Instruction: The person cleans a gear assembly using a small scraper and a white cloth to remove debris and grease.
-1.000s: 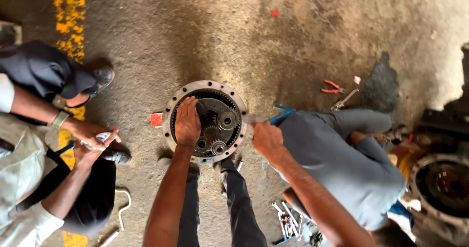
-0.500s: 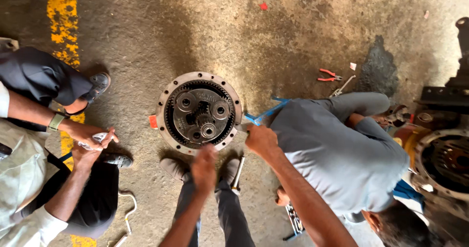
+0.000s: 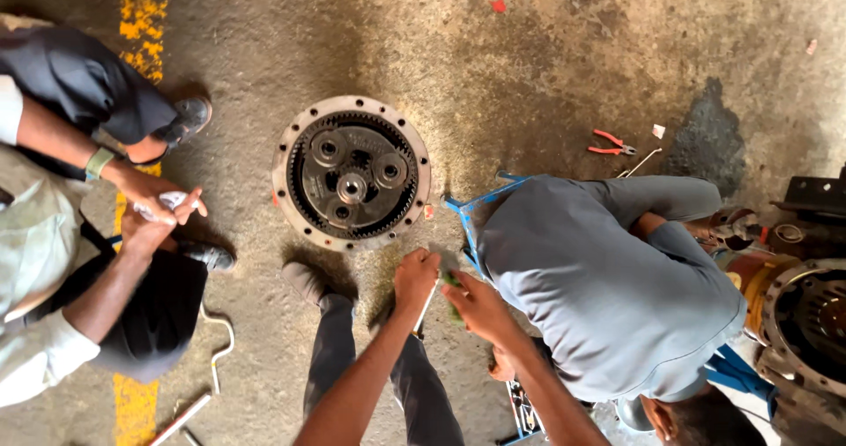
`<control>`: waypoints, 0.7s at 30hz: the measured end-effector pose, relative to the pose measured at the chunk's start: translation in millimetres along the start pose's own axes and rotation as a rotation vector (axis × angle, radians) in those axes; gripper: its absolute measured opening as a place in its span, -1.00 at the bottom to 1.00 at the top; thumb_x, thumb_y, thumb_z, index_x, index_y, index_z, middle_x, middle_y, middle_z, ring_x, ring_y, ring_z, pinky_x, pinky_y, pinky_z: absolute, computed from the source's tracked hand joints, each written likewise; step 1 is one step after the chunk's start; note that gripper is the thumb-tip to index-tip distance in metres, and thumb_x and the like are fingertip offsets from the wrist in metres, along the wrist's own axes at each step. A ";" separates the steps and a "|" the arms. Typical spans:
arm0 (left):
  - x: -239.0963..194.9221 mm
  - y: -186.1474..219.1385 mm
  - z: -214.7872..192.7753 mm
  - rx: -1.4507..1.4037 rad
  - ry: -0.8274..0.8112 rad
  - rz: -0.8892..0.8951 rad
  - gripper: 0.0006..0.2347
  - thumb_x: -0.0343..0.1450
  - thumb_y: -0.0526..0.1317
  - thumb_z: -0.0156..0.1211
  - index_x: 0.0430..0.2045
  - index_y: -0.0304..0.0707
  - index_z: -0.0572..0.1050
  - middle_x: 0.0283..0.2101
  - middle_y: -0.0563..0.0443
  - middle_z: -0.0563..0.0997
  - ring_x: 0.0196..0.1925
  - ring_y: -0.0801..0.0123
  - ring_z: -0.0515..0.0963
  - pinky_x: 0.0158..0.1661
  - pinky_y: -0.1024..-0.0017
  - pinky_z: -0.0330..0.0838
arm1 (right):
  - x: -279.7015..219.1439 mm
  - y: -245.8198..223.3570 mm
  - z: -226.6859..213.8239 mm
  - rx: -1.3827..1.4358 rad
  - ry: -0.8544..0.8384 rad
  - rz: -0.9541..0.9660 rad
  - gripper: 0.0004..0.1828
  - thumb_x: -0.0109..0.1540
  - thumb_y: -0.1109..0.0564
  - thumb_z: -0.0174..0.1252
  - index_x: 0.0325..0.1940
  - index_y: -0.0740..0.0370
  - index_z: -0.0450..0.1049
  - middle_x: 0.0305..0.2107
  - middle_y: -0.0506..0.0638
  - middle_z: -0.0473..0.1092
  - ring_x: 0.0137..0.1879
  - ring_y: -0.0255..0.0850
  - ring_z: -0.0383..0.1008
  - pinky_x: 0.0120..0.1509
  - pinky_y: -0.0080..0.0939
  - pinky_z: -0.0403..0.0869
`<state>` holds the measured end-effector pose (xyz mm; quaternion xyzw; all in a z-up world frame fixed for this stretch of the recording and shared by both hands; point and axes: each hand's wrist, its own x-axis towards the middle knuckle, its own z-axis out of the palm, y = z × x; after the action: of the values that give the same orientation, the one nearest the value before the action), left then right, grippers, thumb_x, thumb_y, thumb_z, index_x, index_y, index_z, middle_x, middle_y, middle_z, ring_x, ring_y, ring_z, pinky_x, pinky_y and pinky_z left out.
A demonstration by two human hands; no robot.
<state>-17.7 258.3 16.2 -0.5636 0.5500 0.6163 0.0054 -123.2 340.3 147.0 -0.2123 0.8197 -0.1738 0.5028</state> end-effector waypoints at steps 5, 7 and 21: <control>14.5 -9.2 -2.2 -0.326 -0.239 -0.308 -0.79 0.37 -0.19 0.16 -0.65 -0.32 0.51 -0.66 0.03 0.51 -0.66 0.43 0.46 -0.60 0.42 0.35 | -8.3 11.3 -2.9 -0.499 0.294 -0.657 -0.45 0.12 0.06 0.18 0.19 0.25 0.42 -0.14 0.18 0.45 -0.11 0.22 0.53 -0.12 0.14 0.45; 13.8 -2.3 -5.0 -0.355 -0.283 -0.341 -0.79 0.38 -0.20 0.17 -0.65 -0.31 0.52 -0.66 0.05 0.49 -0.68 0.45 0.42 -0.62 0.43 0.29 | 0.9 8.9 -2.9 -0.483 0.356 -0.806 -0.45 0.08 0.14 0.18 0.17 0.26 0.41 -0.09 0.18 0.48 -0.07 0.22 0.55 -0.05 0.14 0.46; 25.1 -55.6 -59.1 -0.531 -0.259 -0.227 -0.84 0.49 -0.14 0.05 -0.23 -0.19 0.53 -0.34 0.04 0.67 -0.42 0.48 0.62 -0.35 0.45 0.49 | 139.3 -39.8 -8.0 -0.273 0.497 -0.607 -0.86 0.27 0.21 0.28 -0.09 0.17 0.64 -0.20 0.19 0.58 -0.11 0.15 0.58 -0.07 0.02 0.53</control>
<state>48.7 224.4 -24.5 -0.5199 0.2982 0.8005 -0.0032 -179.8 234.3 65.8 -0.4607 0.8319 -0.2497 0.1826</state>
